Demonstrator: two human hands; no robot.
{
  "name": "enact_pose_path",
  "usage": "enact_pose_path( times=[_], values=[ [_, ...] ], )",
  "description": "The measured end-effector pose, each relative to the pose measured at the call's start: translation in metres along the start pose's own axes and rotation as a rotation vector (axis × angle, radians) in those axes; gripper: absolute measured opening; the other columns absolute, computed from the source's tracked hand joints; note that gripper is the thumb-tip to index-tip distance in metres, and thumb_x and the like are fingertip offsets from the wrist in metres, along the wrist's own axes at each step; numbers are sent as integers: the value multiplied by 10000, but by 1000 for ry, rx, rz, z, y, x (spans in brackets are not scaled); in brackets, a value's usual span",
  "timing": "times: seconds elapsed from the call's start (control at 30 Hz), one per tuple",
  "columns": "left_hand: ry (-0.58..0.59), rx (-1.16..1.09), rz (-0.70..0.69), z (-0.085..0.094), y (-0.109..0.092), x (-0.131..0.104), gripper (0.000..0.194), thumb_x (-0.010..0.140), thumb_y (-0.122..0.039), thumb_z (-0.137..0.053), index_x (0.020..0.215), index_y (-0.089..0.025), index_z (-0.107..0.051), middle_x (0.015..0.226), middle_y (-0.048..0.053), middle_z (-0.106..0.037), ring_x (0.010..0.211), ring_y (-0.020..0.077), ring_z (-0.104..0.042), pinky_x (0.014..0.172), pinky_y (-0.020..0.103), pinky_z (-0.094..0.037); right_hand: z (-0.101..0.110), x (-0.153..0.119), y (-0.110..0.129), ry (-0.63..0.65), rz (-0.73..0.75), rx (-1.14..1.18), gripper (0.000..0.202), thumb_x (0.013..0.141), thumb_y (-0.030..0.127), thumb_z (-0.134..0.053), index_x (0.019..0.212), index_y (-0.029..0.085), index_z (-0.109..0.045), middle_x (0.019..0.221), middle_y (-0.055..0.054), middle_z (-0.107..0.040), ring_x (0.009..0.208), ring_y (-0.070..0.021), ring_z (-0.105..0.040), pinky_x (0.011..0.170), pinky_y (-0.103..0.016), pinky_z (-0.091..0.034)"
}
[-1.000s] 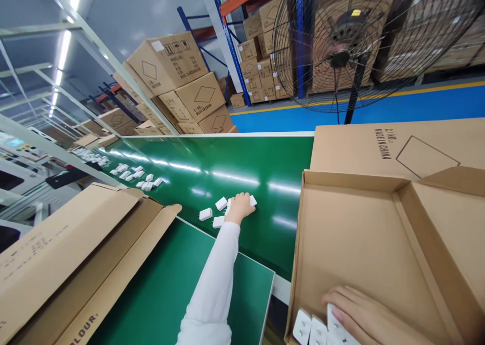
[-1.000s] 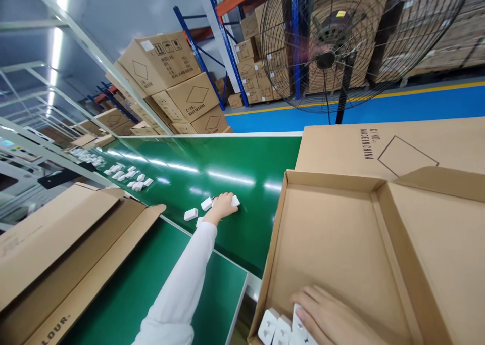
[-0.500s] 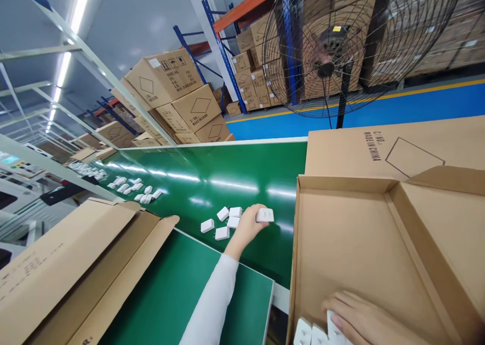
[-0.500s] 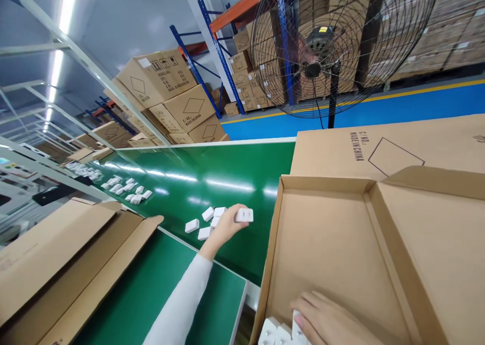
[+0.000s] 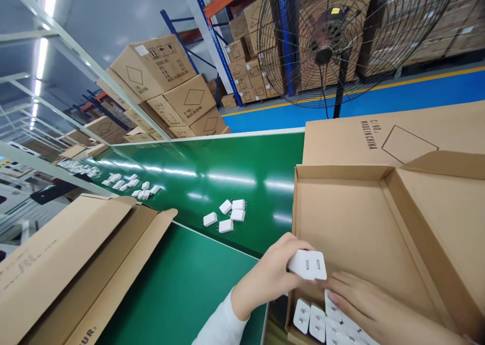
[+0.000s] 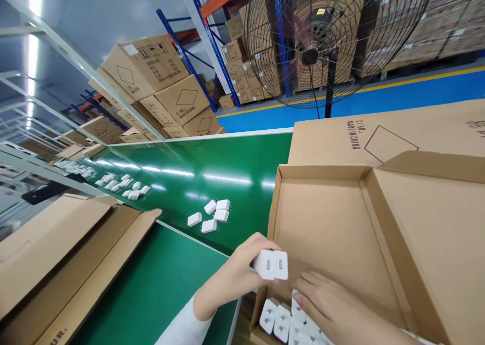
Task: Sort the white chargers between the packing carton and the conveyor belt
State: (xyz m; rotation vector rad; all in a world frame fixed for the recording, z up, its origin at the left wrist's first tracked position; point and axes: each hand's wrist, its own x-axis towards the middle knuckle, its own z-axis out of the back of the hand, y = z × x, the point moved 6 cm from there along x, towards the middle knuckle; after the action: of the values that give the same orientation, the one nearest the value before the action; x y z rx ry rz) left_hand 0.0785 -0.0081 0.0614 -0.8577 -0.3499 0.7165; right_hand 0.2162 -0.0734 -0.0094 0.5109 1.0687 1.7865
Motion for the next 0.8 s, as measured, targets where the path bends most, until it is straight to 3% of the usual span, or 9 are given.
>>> enact_pose_path(
  times=[0.1, 0.2, 0.27, 0.47, 0.53, 0.6, 0.67, 0.73, 0.8],
  values=[
    [139, 535, -26, -17, -11, 4, 468, 818, -33, -500, 1267, -160, -469, 1077, 101, -607, 961, 210, -598, 793, 313, -487, -1, 1, -4, 26, -32, -15, 408, 947, 469, -342, 991, 241, -678, 935, -63, -703, 910, -234, -649, 928, -377, -489],
    [186, 1005, 42, -41, -16, 15, 293, 808, -56, -520, 1096, -76, -571, 884, 127, -624, 817, 246, -607, 679, 341, -451, -2, 3, -7, 67, -71, -20, 427, 943, 479, -364, 1174, 219, -611, 1146, -98, -666, 1063, -252, -607, 975, -404, -458],
    [285, 1148, 72, -59, -18, 23, 181, 769, -107, -594, 944, -72, -624, 818, 133, -624, 787, 255, -601, 671, 344, -427, -2, 4, -8, 84, -74, 14, 437, 941, 469, -381, 1244, 217, -570, 1252, -99, -620, 1116, -248, -584, 989, -388, -449],
    [808, 890, 129, -79, -11, 30, 223, 663, -264, -697, 838, -126, -685, 844, 134, -712, 795, 263, -646, 773, 381, -408, -6, 6, -13, 69, -75, 30, 438, 925, 493, -402, 1233, 248, -594, 1275, -62, -615, 1141, -263, -579, 983, -377, -467],
    [862, 766, 138, -77, -8, 27, 226, 743, -352, -605, 784, -145, -685, 781, 111, -722, 744, 251, -657, 813, 416, -410, -6, 4, -15, 55, -83, -20, 465, 931, 513, -358, 1213, 243, -610, 1286, -69, -606, 1159, -268, -568, 1008, -401, -449],
    [752, 705, 110, -69, -8, 27, 301, 821, -367, -482, 738, -150, -673, 754, 101, -721, 761, 244, -660, 880, 446, -398, -1, 1, -18, 9, -90, -86, 488, 930, 520, -333, 1207, 232, -612, 1300, -81, -593, 1190, -272, -544, 1036, -423, -423],
    [520, 651, 40, -52, -10, 23, 270, 840, -272, -425, 779, -156, -662, 813, 84, -722, 824, 224, -655, 923, 413, -396, 13, 0, -19, -63, -106, -160, 492, 913, 523, -350, 1193, 219, -617, 1277, -99, -608, 1180, -288, -552, 1024, -447, -435],
    [254, 593, 47, -20, -4, 13, 238, 807, -159, -425, 910, -176, -639, 928, 56, -709, 895, 201, -635, 893, 341, -428, 31, 5, -15, -125, -117, -227, 467, 896, 514, -370, 1137, 220, -642, 1196, -109, -658, 1098, -301, -607, 948, -460, -496],
    [34, 605, 232, 22, 22, -4, 345, 777, -64, -394, 1019, -202, -598, 1006, 45, -677, 945, 194, -611, 823, 302, -455, 46, 22, -2, -144, -92, -274, 411, 901, 476, -365, 1054, 236, -662, 1088, -98, -703, 984, -287, -659, 840, -436, -548]
  ],
)
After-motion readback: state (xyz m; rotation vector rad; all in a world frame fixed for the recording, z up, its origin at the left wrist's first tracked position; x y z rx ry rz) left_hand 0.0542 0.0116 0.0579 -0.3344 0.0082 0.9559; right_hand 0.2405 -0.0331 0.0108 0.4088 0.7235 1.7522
